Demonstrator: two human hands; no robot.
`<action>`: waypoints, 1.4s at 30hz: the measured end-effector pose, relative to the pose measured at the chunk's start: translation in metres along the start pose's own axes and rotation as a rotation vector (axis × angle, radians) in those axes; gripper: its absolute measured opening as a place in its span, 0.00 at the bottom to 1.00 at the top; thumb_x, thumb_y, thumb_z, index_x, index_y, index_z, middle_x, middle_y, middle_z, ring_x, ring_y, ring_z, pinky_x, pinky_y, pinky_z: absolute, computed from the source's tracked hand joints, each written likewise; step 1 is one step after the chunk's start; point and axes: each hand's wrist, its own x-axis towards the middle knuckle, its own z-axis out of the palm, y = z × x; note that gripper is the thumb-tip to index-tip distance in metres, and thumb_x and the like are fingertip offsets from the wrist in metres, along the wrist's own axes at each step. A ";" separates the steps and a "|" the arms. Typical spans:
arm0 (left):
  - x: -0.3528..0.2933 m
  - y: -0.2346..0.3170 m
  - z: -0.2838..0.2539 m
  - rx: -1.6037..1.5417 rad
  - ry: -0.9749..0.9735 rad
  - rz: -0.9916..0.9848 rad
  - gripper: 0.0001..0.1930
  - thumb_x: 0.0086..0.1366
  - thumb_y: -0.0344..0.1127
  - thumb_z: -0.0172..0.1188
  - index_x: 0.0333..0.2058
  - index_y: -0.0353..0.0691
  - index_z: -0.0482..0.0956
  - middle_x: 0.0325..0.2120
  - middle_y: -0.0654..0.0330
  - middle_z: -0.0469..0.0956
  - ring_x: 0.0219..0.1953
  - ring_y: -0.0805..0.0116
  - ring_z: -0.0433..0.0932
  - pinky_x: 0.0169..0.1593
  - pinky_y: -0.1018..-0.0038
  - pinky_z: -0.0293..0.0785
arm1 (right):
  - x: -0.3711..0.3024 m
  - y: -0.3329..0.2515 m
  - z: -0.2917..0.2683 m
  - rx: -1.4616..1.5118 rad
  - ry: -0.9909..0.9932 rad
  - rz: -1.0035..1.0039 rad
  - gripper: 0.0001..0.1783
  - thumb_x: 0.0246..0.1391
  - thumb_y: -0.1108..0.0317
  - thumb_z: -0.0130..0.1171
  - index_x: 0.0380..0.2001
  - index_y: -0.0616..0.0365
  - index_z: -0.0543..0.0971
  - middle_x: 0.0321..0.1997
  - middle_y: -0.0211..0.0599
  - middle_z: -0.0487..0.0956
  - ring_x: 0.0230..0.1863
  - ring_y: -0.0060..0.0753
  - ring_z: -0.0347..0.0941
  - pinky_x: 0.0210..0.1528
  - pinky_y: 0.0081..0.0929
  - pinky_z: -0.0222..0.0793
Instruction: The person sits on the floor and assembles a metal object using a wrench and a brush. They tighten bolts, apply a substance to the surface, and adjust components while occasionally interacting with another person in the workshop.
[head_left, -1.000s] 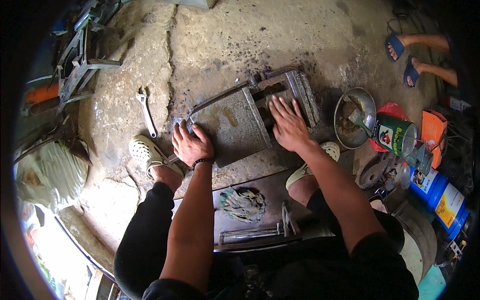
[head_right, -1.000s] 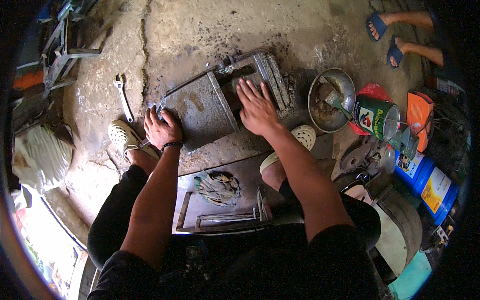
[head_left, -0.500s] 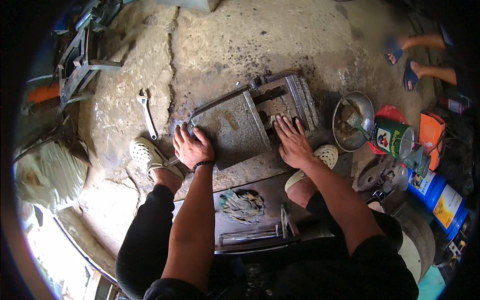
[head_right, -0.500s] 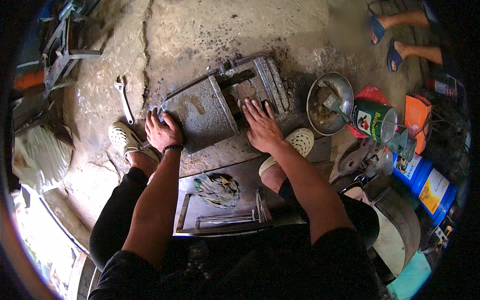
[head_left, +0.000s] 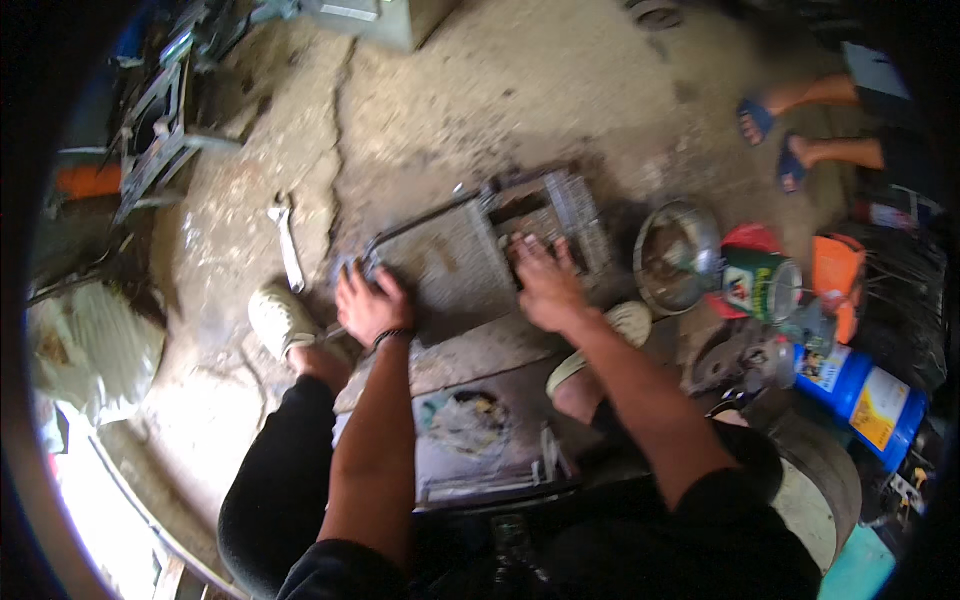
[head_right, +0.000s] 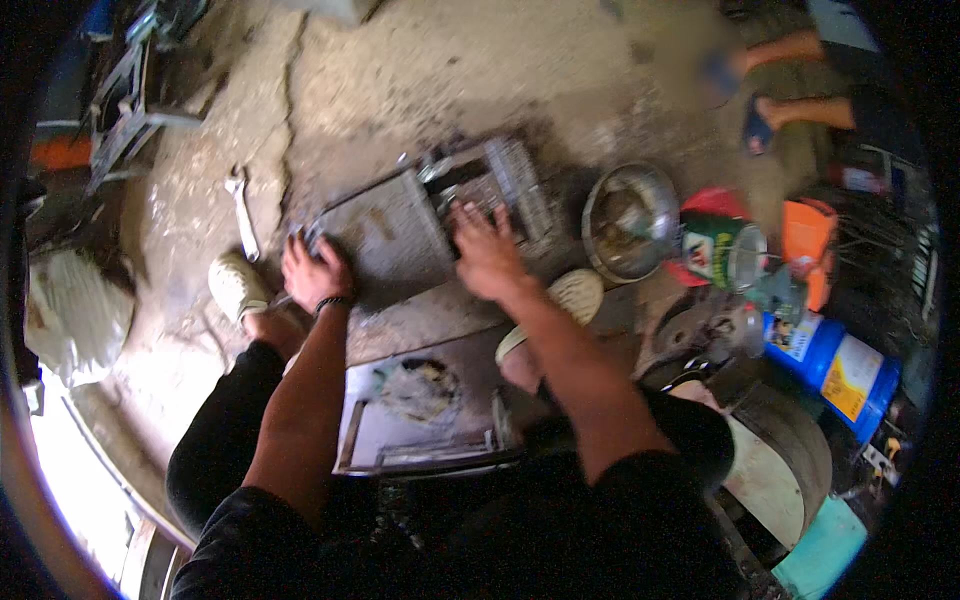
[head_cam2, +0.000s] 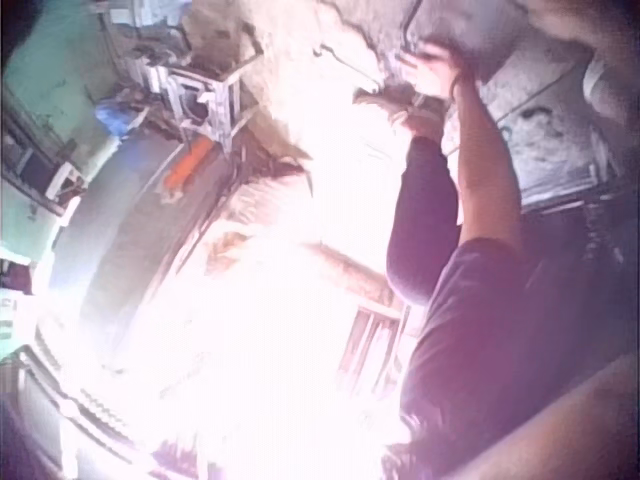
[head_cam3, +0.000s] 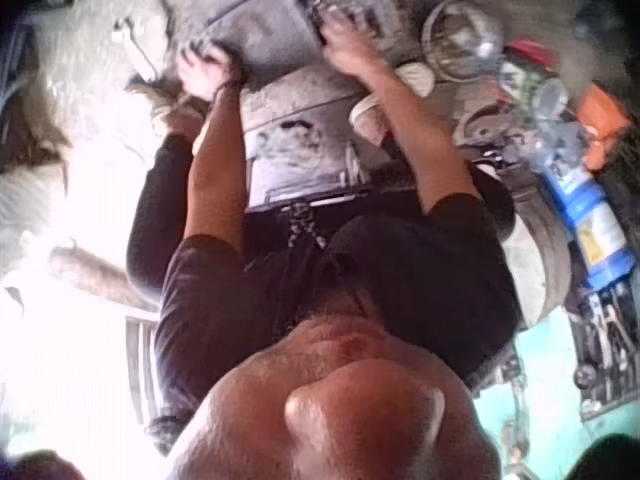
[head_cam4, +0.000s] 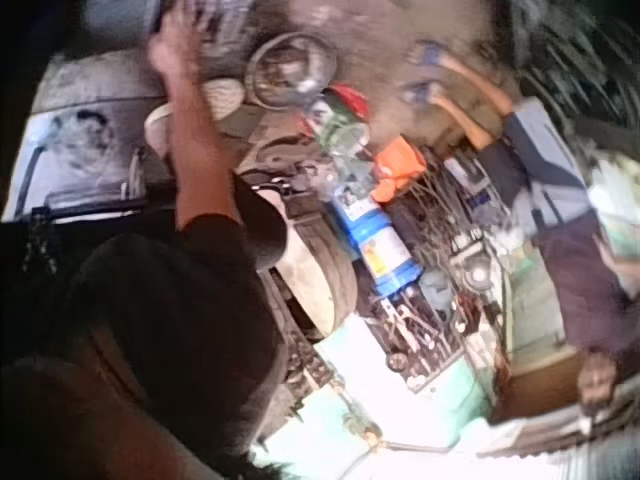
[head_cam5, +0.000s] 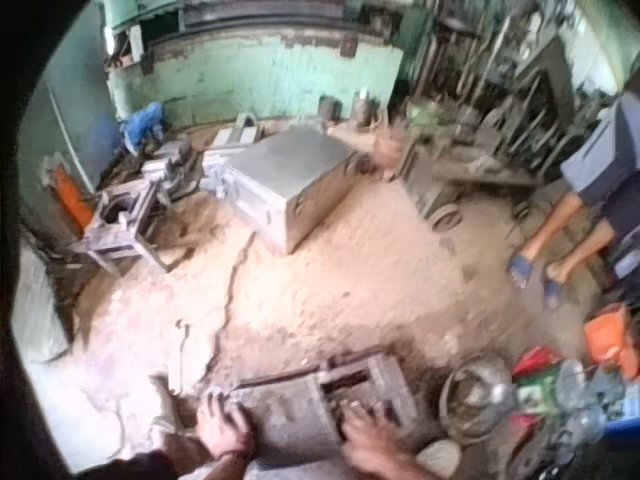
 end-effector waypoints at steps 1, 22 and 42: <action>0.004 0.007 -0.006 0.078 -0.087 0.028 0.29 0.66 0.54 0.53 0.58 0.40 0.75 0.59 0.47 0.74 0.60 0.49 0.72 0.61 0.55 0.69 | -0.004 0.002 0.005 0.080 0.003 0.073 0.34 0.54 0.67 0.54 0.64 0.66 0.66 0.76 0.50 0.57 0.78 0.49 0.48 0.77 0.62 0.30; -0.013 -0.001 -0.027 -0.096 -0.279 -0.086 0.28 0.76 0.49 0.42 0.68 0.44 0.62 0.69 0.59 0.61 0.70 0.60 0.60 0.68 0.59 0.61 | -0.070 -0.025 -0.046 -0.084 -0.006 0.199 0.34 0.66 0.62 0.46 0.73 0.53 0.55 0.78 0.47 0.51 0.76 0.49 0.52 0.72 0.56 0.50; -0.012 -0.004 -0.019 -0.060 -0.284 -0.091 0.27 0.76 0.50 0.42 0.68 0.48 0.61 0.69 0.58 0.62 0.70 0.61 0.61 0.66 0.60 0.64 | -0.082 -0.062 -0.025 0.143 -0.073 0.168 0.37 0.64 0.67 0.49 0.74 0.54 0.51 0.78 0.52 0.48 0.75 0.56 0.53 0.72 0.48 0.56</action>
